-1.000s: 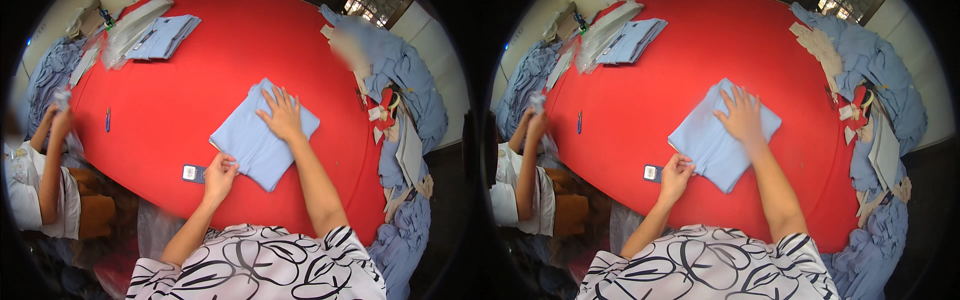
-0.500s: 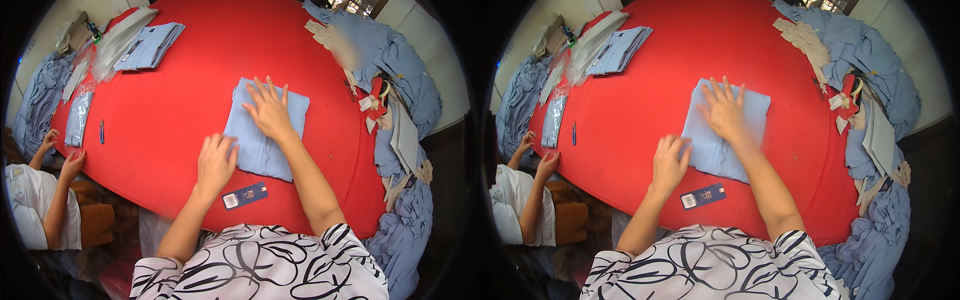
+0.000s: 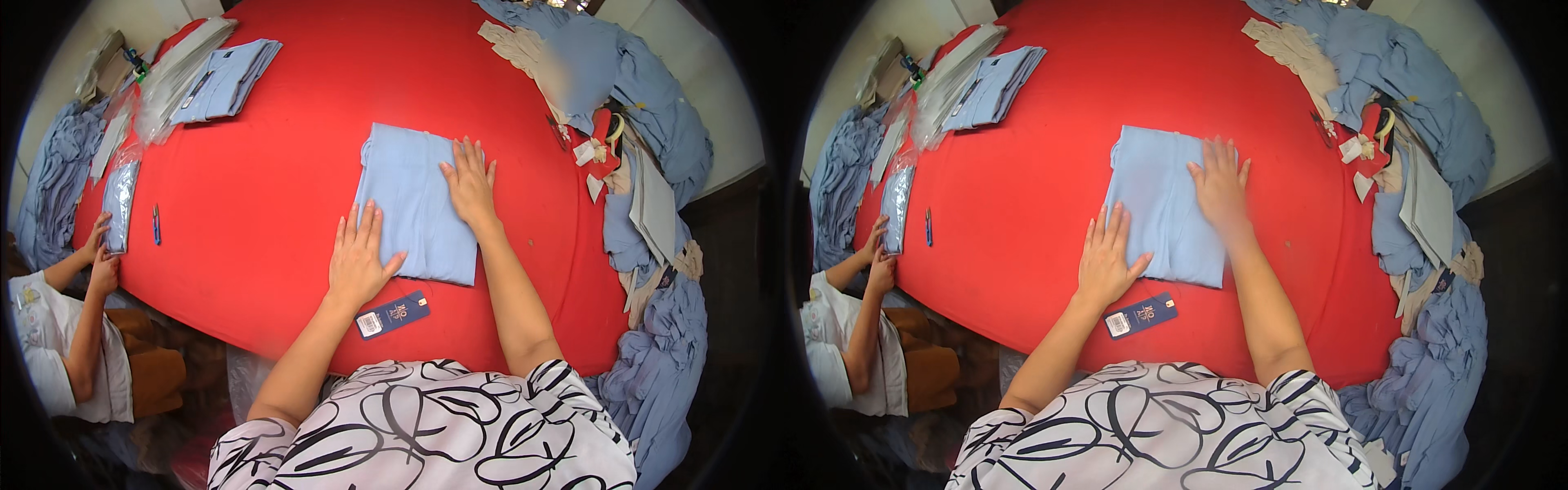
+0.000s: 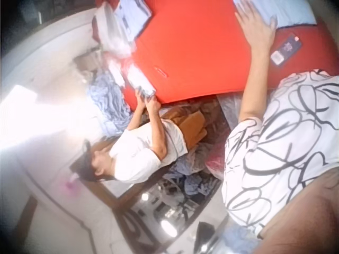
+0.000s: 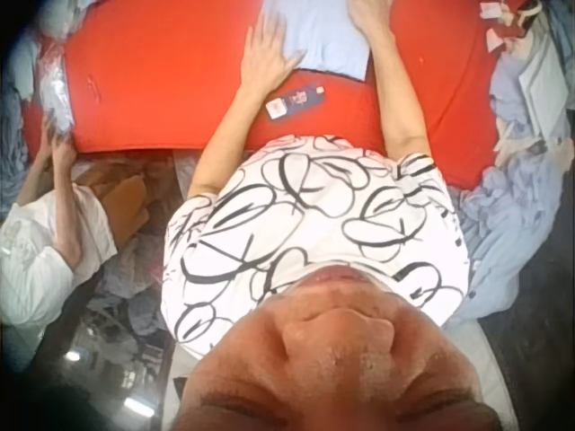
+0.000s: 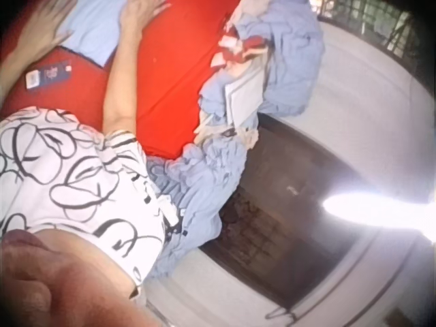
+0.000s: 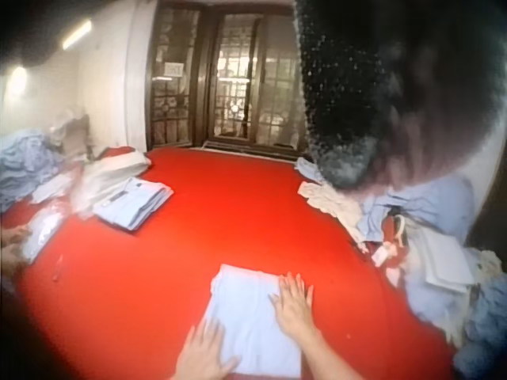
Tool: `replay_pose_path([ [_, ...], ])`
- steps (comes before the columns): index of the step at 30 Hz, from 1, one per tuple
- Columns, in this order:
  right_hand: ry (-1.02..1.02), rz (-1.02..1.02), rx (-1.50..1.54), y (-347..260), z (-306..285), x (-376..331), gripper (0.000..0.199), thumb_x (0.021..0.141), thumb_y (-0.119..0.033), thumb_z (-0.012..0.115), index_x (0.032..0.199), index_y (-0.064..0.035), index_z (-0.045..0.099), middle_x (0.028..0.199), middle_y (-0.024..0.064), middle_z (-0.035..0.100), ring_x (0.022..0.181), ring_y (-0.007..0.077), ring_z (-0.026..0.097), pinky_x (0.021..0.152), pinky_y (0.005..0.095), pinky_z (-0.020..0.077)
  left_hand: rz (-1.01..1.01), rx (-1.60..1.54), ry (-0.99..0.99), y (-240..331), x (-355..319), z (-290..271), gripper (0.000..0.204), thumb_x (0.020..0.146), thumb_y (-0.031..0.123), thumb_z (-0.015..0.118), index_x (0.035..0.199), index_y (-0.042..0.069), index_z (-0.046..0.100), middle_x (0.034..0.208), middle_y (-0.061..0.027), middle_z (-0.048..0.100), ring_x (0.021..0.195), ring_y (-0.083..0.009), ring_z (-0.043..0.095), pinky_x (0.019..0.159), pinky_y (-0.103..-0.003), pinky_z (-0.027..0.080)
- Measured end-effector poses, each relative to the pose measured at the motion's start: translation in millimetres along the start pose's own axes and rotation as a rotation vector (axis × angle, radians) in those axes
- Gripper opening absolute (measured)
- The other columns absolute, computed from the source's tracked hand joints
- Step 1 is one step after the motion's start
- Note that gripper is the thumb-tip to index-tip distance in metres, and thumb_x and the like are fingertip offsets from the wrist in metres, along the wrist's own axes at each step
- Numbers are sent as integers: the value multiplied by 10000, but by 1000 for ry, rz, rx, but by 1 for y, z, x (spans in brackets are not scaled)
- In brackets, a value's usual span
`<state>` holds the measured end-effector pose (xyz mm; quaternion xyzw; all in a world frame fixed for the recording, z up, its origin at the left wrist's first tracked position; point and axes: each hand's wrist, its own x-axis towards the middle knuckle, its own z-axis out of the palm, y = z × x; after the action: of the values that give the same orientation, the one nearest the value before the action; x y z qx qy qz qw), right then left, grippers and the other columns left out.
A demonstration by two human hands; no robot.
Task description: The person folds shirts by hand on a table, placing a cardboard insert inside each shirt before folding and smoothing the fabric.
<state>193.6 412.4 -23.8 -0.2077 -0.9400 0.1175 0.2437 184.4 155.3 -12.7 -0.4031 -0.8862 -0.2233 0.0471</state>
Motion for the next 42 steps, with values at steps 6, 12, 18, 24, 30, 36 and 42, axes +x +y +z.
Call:
replay_pose_path([
  [6, -198, 0, 173, -52, -82, -64, 178, 896, -246, 662, 902, -69, 675, 962, 96, 621, 960, 301, 539, 884, 460, 382, -12, 57, 32, -6, -9, 7, 717, 884, 416, 646, 1418, -20, 446, 1560, -167, 327, 1459, -367, 257, 1181, -502, 231],
  [12, -231, 52, 182, -70, -71, -123, 257, 877, -308, 701, 836, -57, 667, 860, 76, 624, 875, 271, 565, 809, 422, 384, 46, -29, 118, 3, -11, -5, 600, 836, 374, 714, 1328, 69, 556, 1474, -140, 438, 1438, -366, 287, 1173, -574, 189],
  [18, -246, 99, 340, -78, -67, -114, 224, 858, -239, 724, 866, -30, 645, 845, 119, 671, 766, 298, 617, 708, 420, 462, 236, 106, 255, 9, -17, 0, 463, 778, 246, 774, 1203, 122, 639, 1342, -90, 526, 1384, -346, 355, 1155, -628, 175],
  [24, -417, 368, 680, -81, -75, -112, 242, 884, -139, 699, 1054, -11, 583, 807, 99, 654, 624, 203, 614, 620, 350, 499, 314, -26, 229, 16, -14, 1, 352, 821, 113, 715, 1165, 88, 643, 1253, -109, 572, 1262, -337, 500, 1090, -517, 376],
  [30, -491, 525, 977, -83, -75, -114, 171, 907, -72, 652, 1060, -18, 598, 748, 57, 603, 592, 130, 551, 623, 335, 492, 111, -485, 111, 14, -19, 7, 367, 861, 19, 655, 1223, 59, 616, 1304, -143, 563, 1169, -349, 580, 934, -410, 520],
  [36, -189, 52, 445, -70, -64, -137, 118, 874, -65, 649, 991, -52, 646, 844, 87, 621, 712, 275, 597, 653, 373, 498, 138, -464, 16, 15, -15, -4, 363, 868, 64, 669, 1224, 134, 659, 1323, -145, 553, 1234, -357, 535, 994, -426, 481],
  [42, -137, -79, 190, -73, -73, -153, 119, 839, -73, 666, 956, -86, 683, 946, 47, 599, 919, 268, 569, 753, 419, 457, 131, -333, 23, 13, -20, -11, 412, 829, 211, 748, 1219, 111, 660, 1328, -145, 535, 1256, -354, 472, 1036, -464, 417],
])
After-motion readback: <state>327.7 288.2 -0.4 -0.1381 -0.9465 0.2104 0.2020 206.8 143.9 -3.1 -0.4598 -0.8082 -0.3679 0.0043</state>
